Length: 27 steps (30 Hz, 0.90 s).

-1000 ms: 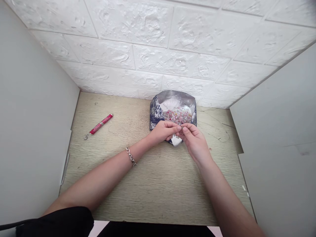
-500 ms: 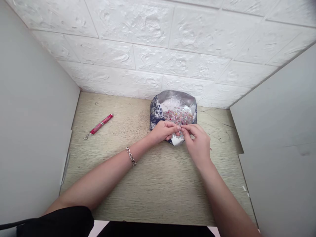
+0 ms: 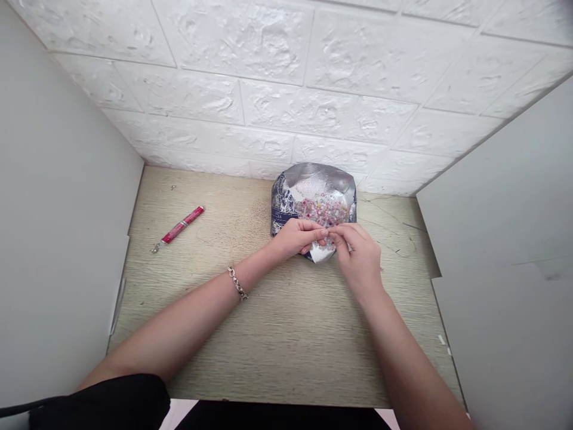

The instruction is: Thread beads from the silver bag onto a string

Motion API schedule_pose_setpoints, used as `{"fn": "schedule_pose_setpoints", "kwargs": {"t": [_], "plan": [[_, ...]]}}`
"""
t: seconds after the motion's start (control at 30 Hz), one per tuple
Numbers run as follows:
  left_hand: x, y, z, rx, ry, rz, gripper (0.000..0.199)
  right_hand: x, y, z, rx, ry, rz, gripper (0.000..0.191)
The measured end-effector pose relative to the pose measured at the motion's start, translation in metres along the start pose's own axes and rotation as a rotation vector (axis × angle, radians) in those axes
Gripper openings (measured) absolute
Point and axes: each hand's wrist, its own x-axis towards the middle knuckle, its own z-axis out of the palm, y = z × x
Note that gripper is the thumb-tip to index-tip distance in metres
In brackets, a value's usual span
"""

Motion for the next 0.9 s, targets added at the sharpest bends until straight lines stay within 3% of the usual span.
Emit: {"fn": "schedule_pose_setpoints", "kwargs": {"t": [0.37, 0.67, 0.9], "plan": [[-0.0013, 0.0012, 0.0011, 0.046, 0.061, -0.033, 0.023, 0.0001, -0.0032, 0.0023, 0.062, 0.021, 0.024, 0.014], [-0.0034, 0.0049, 0.0027, 0.061, -0.04, 0.027, 0.022, 0.0013, -0.002, 0.0008, 0.059, 0.047, 0.067, 0.013], [0.0015, -0.0016, -0.0005, -0.115, 0.074, 0.042, 0.025, -0.0051, -0.0007, 0.0066, -0.287, -0.12, 0.122, 0.013]]}}
